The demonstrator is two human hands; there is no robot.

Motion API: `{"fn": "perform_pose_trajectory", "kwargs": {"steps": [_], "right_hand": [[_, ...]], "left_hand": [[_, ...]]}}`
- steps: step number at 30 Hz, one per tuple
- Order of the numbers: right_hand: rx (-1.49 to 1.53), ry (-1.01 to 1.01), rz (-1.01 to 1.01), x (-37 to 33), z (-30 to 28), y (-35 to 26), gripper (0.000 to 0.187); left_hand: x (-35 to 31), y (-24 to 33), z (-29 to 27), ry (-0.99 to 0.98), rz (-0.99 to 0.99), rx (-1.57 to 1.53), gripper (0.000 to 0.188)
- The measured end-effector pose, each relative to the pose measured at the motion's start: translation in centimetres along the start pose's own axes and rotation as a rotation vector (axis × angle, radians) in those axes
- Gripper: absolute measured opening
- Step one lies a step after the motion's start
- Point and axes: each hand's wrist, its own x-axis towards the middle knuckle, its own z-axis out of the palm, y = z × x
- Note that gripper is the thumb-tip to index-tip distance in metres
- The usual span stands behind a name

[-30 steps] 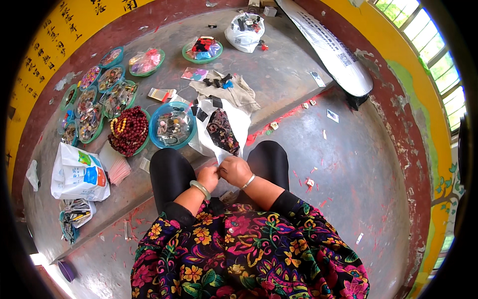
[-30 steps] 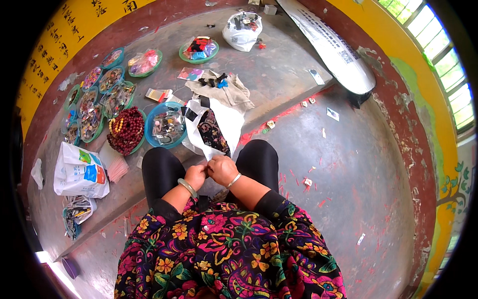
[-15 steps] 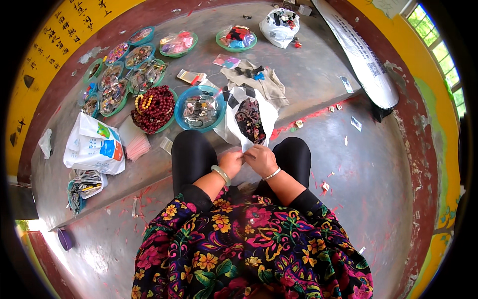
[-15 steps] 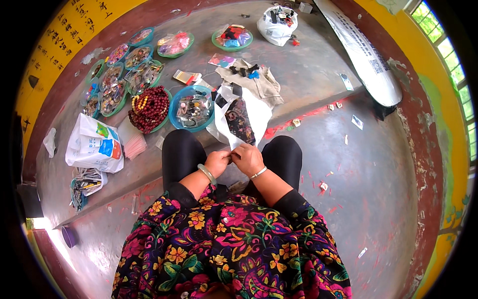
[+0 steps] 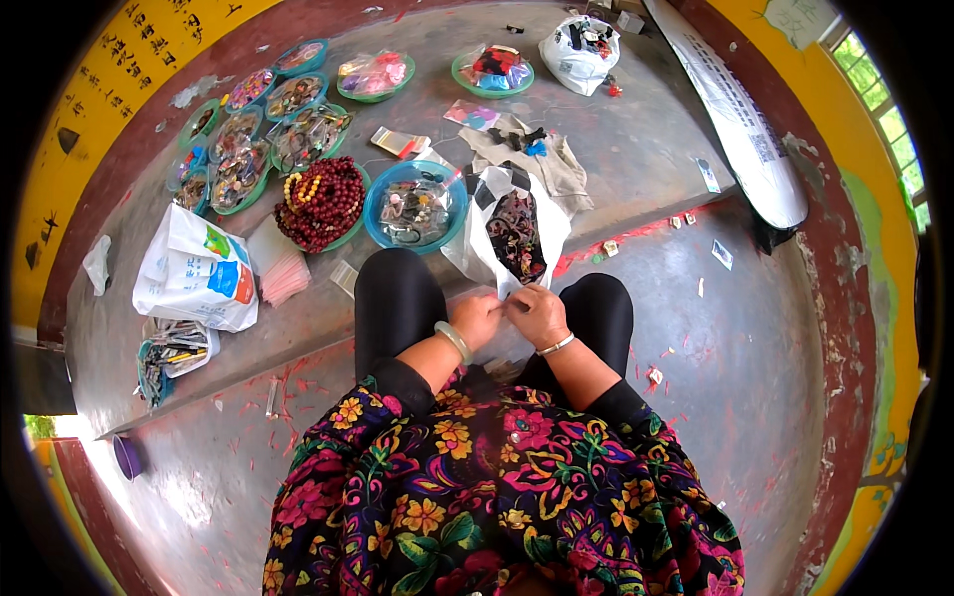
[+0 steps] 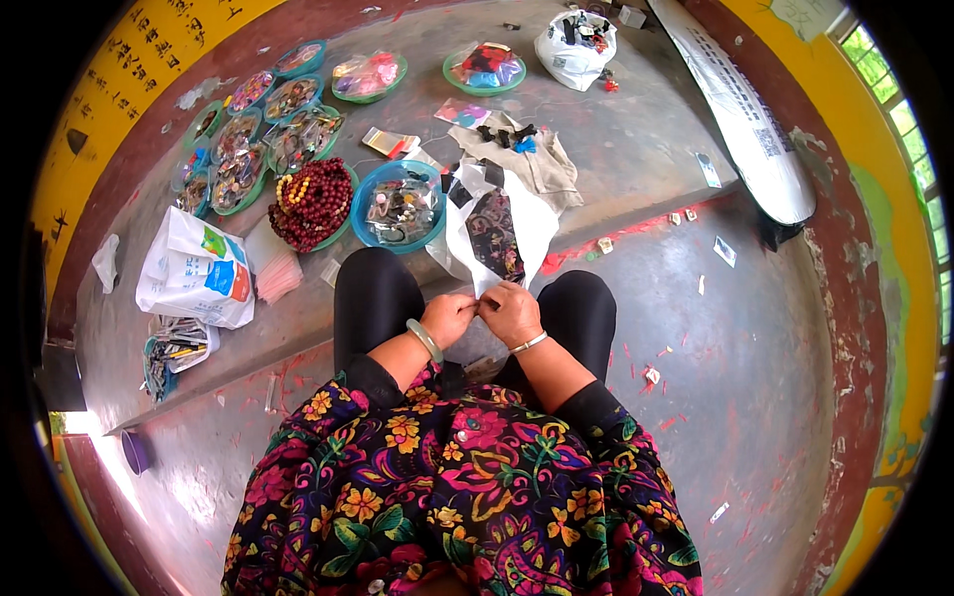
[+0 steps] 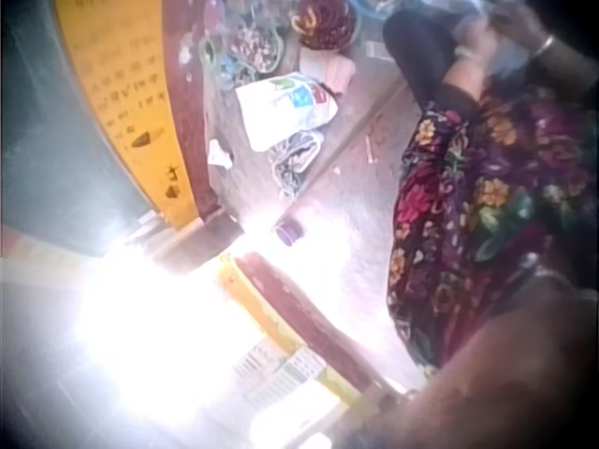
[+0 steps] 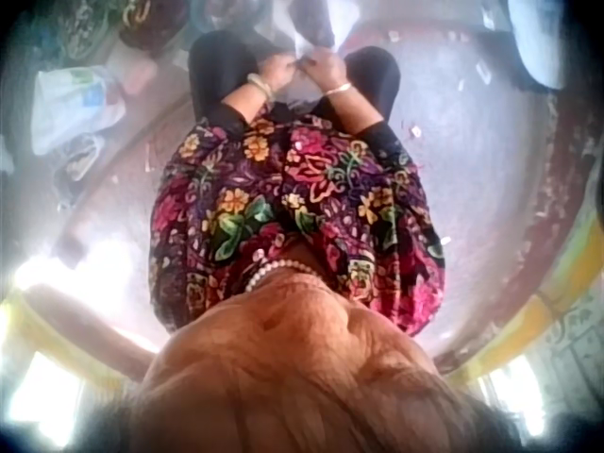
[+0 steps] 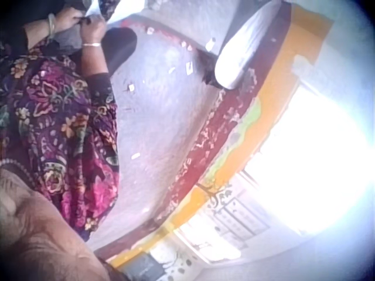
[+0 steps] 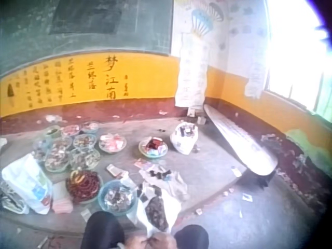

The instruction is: The person sits on the floor and packs small jewelry items into clear plastic bags. They pick up items from a white bag, place them into the plastic bags, and seal them. The person also handles a red beaded necklace and places it into a bag.

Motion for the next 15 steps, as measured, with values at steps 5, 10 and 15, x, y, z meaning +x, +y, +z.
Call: {"fn": "perform_pose_trajectory", "kwargs": {"steps": [5,10,15], "right_hand": [[-0.062,-0.048,-0.039,-0.1,-0.3,-0.2,0.006],[-0.172,-0.045,-0.145,-0.3,0.2,0.1,0.007],[-0.088,-0.041,-0.043,-0.3,0.0,0.1,0.006]], "left_hand": [[0.0,-0.6,0.3,0.035,0.081,0.017,0.013],[-0.1,-1.7,1.0,0.017,0.207,0.126,0.013],[-0.3,-0.4,0.4,0.036,0.191,0.089,0.013]]}}
